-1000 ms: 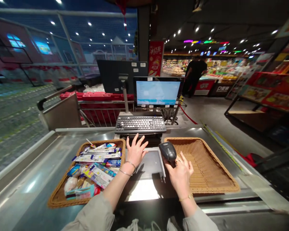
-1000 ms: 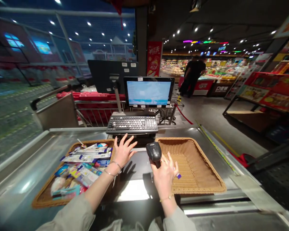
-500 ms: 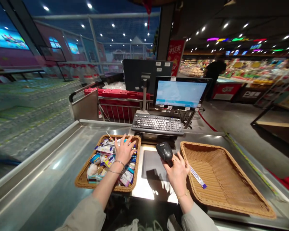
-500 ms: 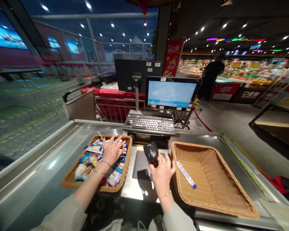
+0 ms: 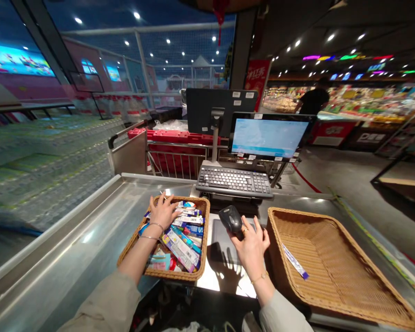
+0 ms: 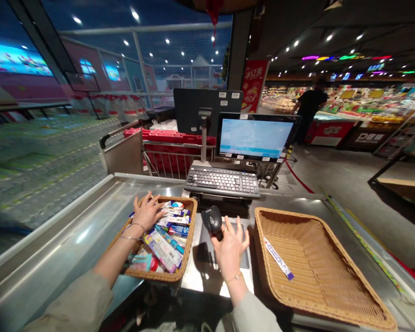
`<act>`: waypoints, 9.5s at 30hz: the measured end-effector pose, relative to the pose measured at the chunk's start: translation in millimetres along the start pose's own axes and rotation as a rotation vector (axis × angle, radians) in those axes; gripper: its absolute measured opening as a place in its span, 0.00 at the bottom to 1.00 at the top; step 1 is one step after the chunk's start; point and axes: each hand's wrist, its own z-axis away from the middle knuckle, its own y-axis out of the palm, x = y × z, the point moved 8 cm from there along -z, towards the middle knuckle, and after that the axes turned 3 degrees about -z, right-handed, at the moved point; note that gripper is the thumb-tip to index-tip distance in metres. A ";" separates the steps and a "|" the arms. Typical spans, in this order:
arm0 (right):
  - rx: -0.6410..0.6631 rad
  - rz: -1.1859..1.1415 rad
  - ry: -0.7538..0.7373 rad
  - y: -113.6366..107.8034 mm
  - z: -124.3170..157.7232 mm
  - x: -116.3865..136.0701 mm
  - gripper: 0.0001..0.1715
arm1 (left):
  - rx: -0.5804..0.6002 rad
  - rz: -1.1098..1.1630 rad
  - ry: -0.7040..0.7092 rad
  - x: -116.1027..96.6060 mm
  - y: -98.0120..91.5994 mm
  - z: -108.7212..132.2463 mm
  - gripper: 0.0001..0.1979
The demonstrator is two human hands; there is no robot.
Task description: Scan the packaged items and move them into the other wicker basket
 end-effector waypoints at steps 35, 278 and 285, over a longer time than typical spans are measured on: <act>0.086 -0.046 -0.017 21.0 -2.4 17.4 0.12 | 0.382 0.193 -0.226 34.0 35.3 -3.9 0.15; -0.010 0.039 -0.039 8.8 -1.4 6.3 0.16 | 0.346 0.221 -0.041 41.5 26.1 -3.6 0.15; 0.004 0.026 -0.032 4.9 -1.8 4.8 0.16 | 0.116 0.136 0.041 19.2 -4.5 -4.7 0.11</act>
